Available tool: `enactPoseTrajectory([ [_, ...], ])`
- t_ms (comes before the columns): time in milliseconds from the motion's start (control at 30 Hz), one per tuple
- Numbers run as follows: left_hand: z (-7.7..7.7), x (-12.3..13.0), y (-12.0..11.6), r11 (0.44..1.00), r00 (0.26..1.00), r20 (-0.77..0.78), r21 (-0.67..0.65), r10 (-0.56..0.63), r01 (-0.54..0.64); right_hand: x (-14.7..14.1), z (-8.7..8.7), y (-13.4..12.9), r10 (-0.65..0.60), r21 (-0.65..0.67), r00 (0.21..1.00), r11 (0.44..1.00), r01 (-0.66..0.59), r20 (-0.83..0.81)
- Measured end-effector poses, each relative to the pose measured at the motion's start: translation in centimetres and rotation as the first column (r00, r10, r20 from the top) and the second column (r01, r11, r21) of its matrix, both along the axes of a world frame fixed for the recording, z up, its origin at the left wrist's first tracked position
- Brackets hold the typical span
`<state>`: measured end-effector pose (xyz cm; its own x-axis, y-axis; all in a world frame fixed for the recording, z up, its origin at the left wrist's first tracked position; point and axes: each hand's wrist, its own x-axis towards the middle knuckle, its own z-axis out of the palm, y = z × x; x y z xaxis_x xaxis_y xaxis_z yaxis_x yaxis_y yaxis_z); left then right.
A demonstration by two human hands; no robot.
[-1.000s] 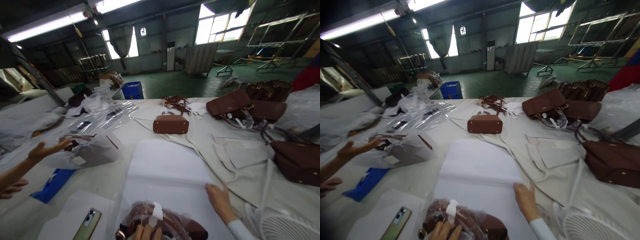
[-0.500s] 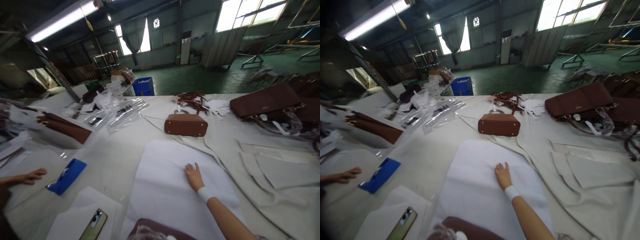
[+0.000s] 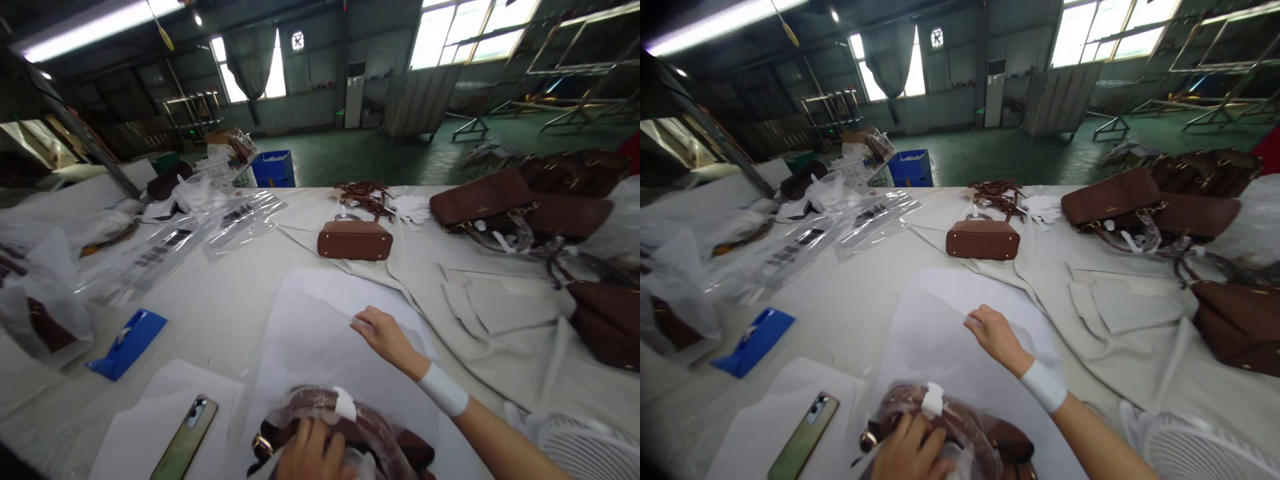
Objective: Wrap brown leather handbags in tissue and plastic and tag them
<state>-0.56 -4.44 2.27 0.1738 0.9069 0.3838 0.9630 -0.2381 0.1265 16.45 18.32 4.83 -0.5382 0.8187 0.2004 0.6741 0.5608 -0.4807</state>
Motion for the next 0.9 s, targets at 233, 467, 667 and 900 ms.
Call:
enactPoseTrajectory([
  [233,4.4,0.6,-0.9,0.963,0.993,0.089,-0.263,0.08,-0.054,0.1,7.2,-8.0,0.125,-0.39,0.957,0.893,-0.223,-0.261],
  [467,5.2,0.1,0.1,0.994,0.999,-0.029,-0.107,0.033,-0.036,-0.2,8.0,-11.3,0.234,-0.69,0.879,0.549,-0.472,-0.416],
  [667,8.1,-1.2,3.4,0.902,0.95,-0.093,-0.353,-0.299,0.249,-0.5,7.7,-12.1,0.374,-0.786,0.862,0.388,-0.481,-0.343],
  [900,7.8,-2.1,5.0,0.791,0.897,-0.124,-0.533,-0.423,0.3,2.1,13.1,-16.9,-0.01,0.059,0.983,0.998,0.021,-0.182],
])
